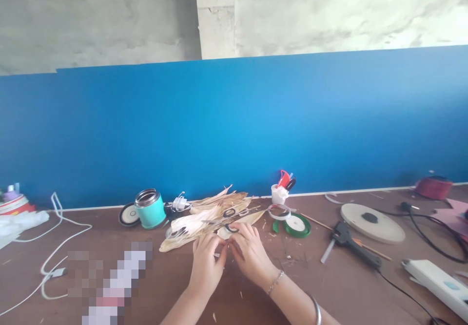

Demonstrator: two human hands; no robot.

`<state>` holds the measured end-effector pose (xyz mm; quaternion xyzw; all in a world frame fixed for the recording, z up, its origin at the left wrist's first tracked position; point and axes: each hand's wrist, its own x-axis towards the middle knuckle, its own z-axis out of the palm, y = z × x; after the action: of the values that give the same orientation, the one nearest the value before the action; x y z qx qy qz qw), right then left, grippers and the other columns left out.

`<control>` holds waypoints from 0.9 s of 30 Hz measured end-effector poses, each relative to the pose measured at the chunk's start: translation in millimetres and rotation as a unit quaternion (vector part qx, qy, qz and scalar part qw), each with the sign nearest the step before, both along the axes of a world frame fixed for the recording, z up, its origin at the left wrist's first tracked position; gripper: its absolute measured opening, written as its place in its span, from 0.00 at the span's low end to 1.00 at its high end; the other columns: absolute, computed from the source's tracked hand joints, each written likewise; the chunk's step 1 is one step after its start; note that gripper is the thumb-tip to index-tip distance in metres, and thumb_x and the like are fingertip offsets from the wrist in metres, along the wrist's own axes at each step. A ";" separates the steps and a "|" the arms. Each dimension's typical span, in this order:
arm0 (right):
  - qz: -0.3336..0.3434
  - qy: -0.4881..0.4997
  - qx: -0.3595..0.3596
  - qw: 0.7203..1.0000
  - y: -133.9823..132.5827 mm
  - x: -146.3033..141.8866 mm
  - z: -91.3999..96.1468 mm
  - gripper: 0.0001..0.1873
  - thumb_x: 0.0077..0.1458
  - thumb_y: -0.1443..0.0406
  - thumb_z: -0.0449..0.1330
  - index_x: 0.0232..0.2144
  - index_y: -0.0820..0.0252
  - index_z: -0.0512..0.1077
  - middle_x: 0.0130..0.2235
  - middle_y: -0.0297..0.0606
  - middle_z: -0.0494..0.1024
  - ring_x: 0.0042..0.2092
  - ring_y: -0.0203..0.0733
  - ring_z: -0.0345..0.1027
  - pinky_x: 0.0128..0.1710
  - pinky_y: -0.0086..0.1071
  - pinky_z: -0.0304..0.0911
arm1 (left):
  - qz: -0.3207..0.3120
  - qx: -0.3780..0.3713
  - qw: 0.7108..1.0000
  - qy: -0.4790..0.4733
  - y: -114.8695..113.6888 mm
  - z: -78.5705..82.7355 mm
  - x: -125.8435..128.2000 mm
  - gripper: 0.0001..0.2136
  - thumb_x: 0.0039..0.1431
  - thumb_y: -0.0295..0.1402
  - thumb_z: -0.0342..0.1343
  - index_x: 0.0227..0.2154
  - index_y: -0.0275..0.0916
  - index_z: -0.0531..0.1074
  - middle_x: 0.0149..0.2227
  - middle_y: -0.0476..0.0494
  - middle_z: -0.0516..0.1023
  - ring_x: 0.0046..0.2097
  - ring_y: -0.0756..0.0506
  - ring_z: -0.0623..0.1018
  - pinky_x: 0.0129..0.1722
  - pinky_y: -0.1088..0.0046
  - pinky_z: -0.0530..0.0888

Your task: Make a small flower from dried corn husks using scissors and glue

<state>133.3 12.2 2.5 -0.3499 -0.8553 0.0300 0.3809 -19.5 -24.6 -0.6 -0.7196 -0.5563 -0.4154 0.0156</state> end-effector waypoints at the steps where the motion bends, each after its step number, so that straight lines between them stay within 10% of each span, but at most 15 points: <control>1: 0.000 -0.001 0.004 1.000 -0.3 -0.3 0.1 0.07 0.54 0.74 0.52 0.31 0.59 0.67 0.47 0.43 0.70 0.46 0.47 0.60 0.42 0.39 0.55 | -0.001 0.004 1.000 0.005 -0.7 0.5 0.2 0.05 0.57 0.28 0.51 0.28 0.42 0.69 0.30 0.47 0.75 0.36 0.43 0.74 0.40 0.64 0.66; 27: -0.129 0.087 0.031 0.987 1.4 -12.4 -10.0 0.07 0.48 0.73 0.55 0.24 0.58 0.67 0.40 0.38 0.74 0.43 0.43 0.64 0.49 0.41 0.49 | 0.044 0.074 0.996 0.017 -3.4 5.7 9.3 0.08 0.56 0.26 0.51 0.23 0.41 0.67 0.24 0.51 0.73 0.32 0.47 0.73 0.42 0.66 0.60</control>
<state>120.9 13.7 -7.4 -0.4411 -0.7674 -0.0157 0.4652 -10.2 -28.0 5.1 -0.6982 -0.5549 -0.4418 0.0968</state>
